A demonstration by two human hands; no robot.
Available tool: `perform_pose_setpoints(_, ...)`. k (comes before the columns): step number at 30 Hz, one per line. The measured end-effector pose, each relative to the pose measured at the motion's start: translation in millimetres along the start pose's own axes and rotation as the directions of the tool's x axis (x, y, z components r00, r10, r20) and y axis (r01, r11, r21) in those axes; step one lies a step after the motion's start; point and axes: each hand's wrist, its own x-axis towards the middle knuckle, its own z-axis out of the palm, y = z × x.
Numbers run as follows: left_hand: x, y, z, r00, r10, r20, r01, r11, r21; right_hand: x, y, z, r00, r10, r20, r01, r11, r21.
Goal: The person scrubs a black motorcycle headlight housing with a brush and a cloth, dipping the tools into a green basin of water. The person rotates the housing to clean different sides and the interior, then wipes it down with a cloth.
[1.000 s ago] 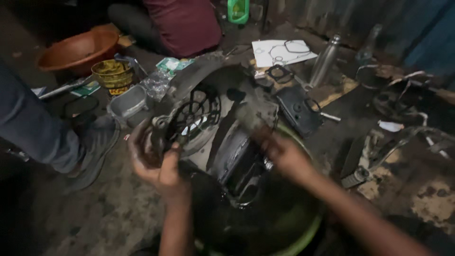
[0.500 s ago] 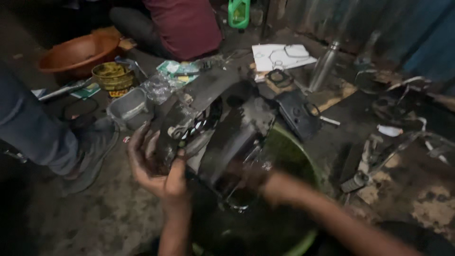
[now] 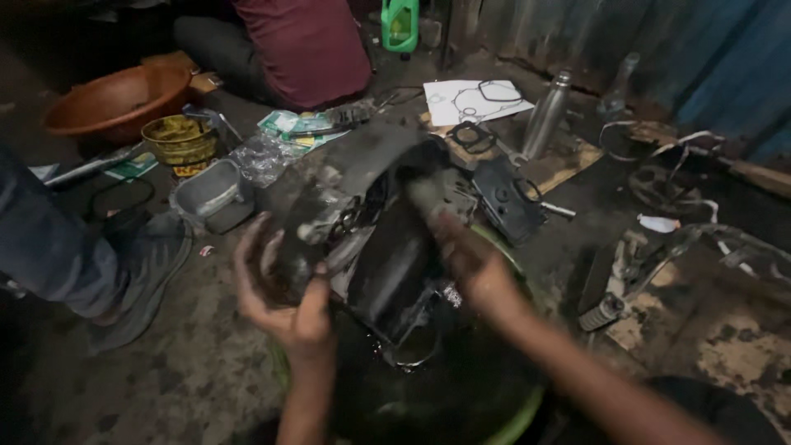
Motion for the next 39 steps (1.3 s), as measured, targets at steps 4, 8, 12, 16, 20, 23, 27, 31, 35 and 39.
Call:
perform_pose_setpoints(4, 1.8, 2.2, -0.5, 0.998, -0.056, -0.027, 0.054, 0.997, -0.063, -27.2, 12.0, 12.7, 0.824, 0.170, 0.540, 0.064, 0.920, -0.387)
perform_pose_setpoints(8, -2.1, 3.7, -4.0, 1.000, -0.008, 0.004, 0.008, 0.998, 0.064, 20.9, 2.9, -20.3, 0.979, 0.157, 0.126, -0.137, 0.978, -0.157)
perform_pose_setpoints(12, 3.6, 5.6, -0.5, 0.990, -0.129, -0.051, 0.125, 0.989, -0.076, -26.4, -22.2, 11.2, 0.897, 0.269, 0.350, 0.184, 0.494, -0.850)
perform_pose_setpoints(16, 0.4, -2.0, -8.0, 0.996, -0.093, 0.006, 0.093, 0.993, -0.075, 9.8, -26.5, -17.5, 0.900, 0.250, 0.358, 0.320, 0.181, -0.930)
perform_pose_setpoints(20, 2.7, -8.9, 3.1, 0.994, -0.106, -0.007, 0.104, 0.989, -0.104, 31.8, -68.8, -37.9, 0.977, -0.192, 0.090, 0.137, 0.247, -0.959)
perform_pose_setpoints(23, 3.8, -13.5, 9.4, 0.973, -0.232, -0.015, 0.225, 0.954, -0.199, 20.1, -86.3, -29.8, 0.982, -0.173, 0.071, 0.113, 0.248, -0.962)
perform_pose_setpoints(27, 1.0, -8.9, 8.9, 0.967, -0.255, -0.020, 0.247, 0.951, -0.184, 7.4, -59.6, -25.2, 0.993, -0.030, 0.117, 0.121, 0.313, -0.942)
perform_pose_setpoints(31, 11.9, 8.1, 3.2, 0.904, -0.414, -0.102, 0.416, 0.909, -0.007, -7.8, -56.8, -31.1, 0.927, 0.282, 0.248, 0.204, 0.176, -0.963)
perform_pose_setpoints(35, 12.0, 15.3, 4.5, 0.960, -0.258, 0.104, 0.225, 0.940, 0.258, -2.0, -107.5, -46.8, 0.960, -0.240, 0.144, 0.205, 0.250, -0.946)
perform_pose_setpoints(39, 13.8, 29.3, -3.7, 0.943, -0.333, 0.025, 0.289, 0.852, 0.436, -24.7, -142.8, -44.5, 0.951, -0.267, 0.157, 0.217, 0.211, -0.953)
